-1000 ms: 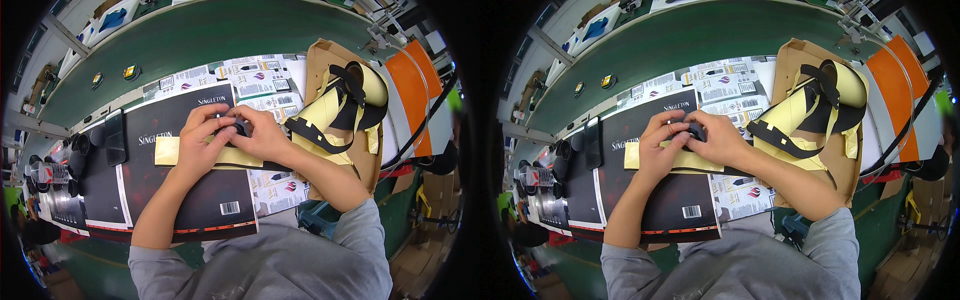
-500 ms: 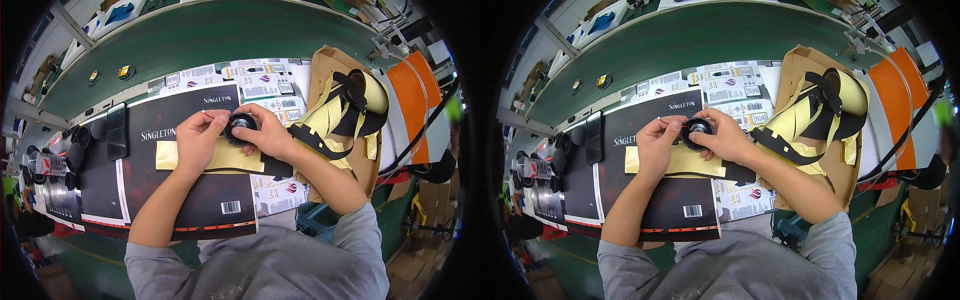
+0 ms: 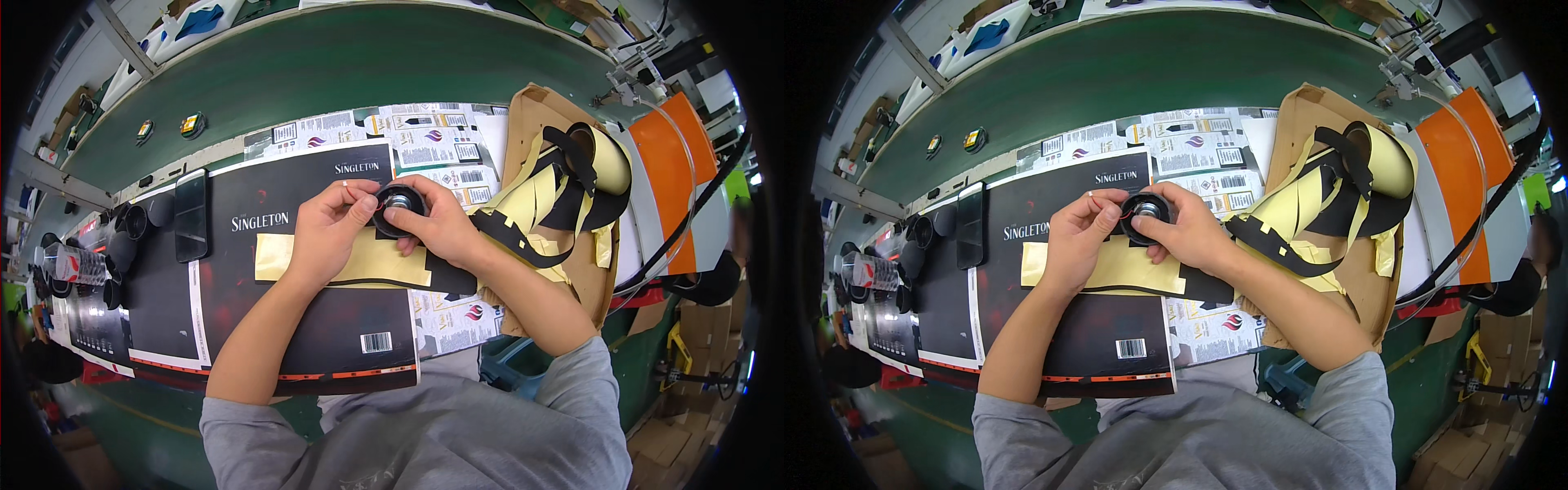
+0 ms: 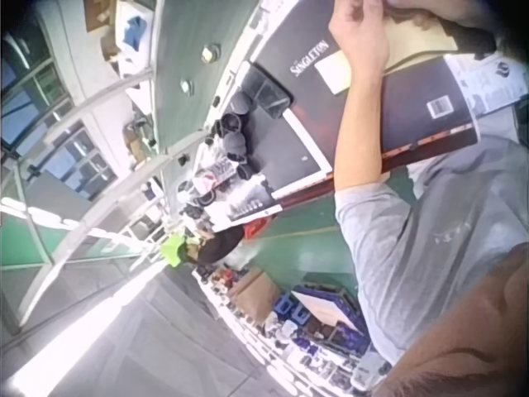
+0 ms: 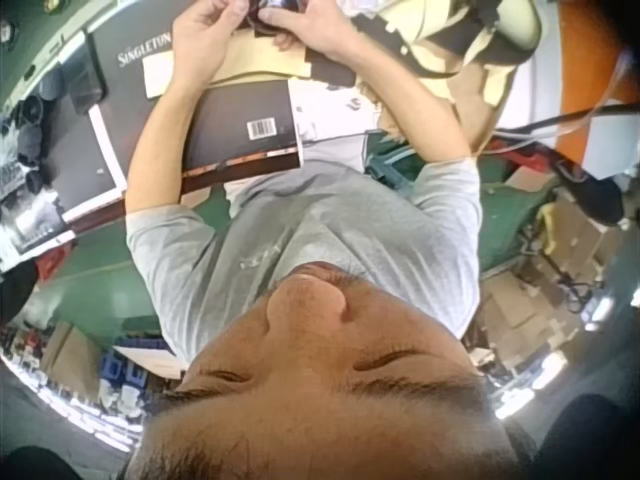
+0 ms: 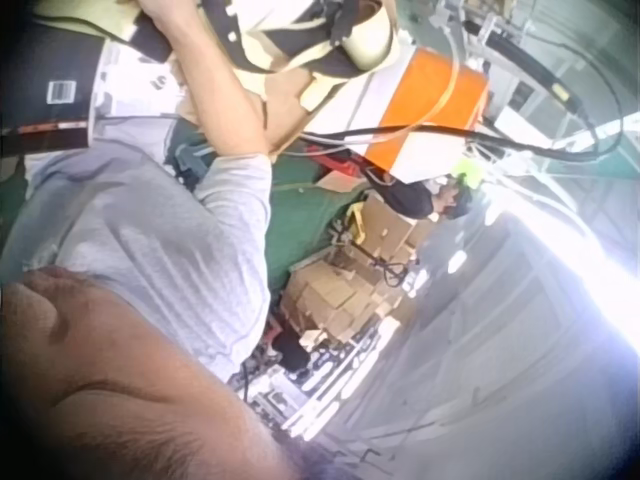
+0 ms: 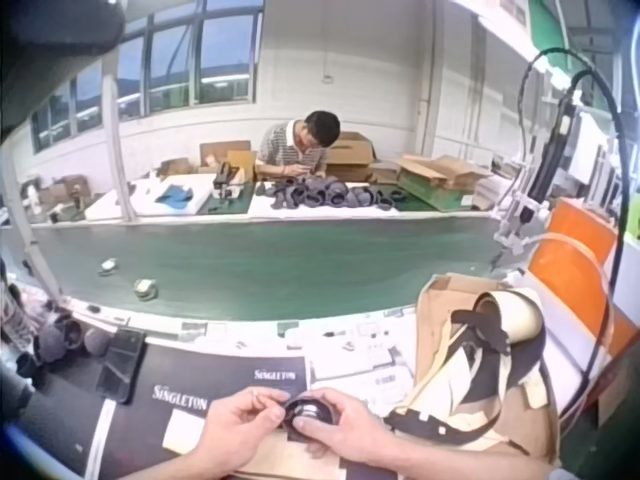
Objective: Manually assemble components of an electronic device, involving soldering, tape application, and part positioning.
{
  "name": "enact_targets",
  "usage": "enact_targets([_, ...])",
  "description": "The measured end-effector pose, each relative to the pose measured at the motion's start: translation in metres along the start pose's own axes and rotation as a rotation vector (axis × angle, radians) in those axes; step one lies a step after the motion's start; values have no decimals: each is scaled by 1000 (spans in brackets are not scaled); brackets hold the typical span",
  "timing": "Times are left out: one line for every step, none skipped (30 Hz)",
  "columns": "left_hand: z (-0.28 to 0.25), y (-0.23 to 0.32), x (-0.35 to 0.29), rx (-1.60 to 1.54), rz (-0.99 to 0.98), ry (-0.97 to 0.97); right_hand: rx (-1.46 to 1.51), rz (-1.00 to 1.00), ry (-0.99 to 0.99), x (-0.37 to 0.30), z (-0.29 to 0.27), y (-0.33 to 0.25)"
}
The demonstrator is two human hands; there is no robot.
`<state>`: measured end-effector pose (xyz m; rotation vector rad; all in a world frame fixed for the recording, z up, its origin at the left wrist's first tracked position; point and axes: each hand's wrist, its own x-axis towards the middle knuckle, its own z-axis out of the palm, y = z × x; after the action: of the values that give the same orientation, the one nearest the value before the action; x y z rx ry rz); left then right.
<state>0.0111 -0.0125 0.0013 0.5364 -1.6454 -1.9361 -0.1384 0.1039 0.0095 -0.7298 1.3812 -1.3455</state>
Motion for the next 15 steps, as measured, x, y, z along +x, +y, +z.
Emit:
enact_targets([1, 0, 0, -2, -12, 27, 16, 6, 3, 0, 0, 0])
enact_targets([1, 0, 1, -3, -23, 55, 40, 16, 11, 0, 0, -2])
enact_targets([2, 1, 1, -3, -36, 83, 65, 27, 18, 0, 0, -3])
enact_targets([4, 1, 1, -1, 8, 164, 89, 37, 25, 0, 1, -3])
enact_targets([6, 2, 1, 1, 53, 246, 91, 21, 34, 0, 2, -3])
enact_targets([8, 2, 1, 1, 95, 321, 92, 4, 49, -1, 2, -2])
enact_targets([6, 4, 1, 265, 311, 305, 94, -12, 65, -1, 2, -1])
enact_targets([0, 7, -1, 529, 527, 283, 97, -21, 60, -1, 1, 0])
enact_targets([-3, 10, -2, 796, 743, 257, 101, -31, 51, 0, 0, 1])
enact_targets([-3, 12, -4, 900, 824, 136, 105, -41, 43, 0, 0, 2])
enact_targets([0, 10, -3, 936, 840, 94, 113, -85, 39, 1, 0, 3])
enact_targets([7, 6, -4, 976, 851, 58, 121, -126, 29, 1, 1, 4])
enact_targets([12, 2, -3, 1015, 862, 22, 129, -167, 18, 2, 3, 5])
enact_targets([14, -1, -1, 1038, 846, 52, 184, -146, -9, 1, 2, 4])
enact_targets([12, -1, 1, 1062, 837, 53, 241, -129, -32, 1, -1, 3])
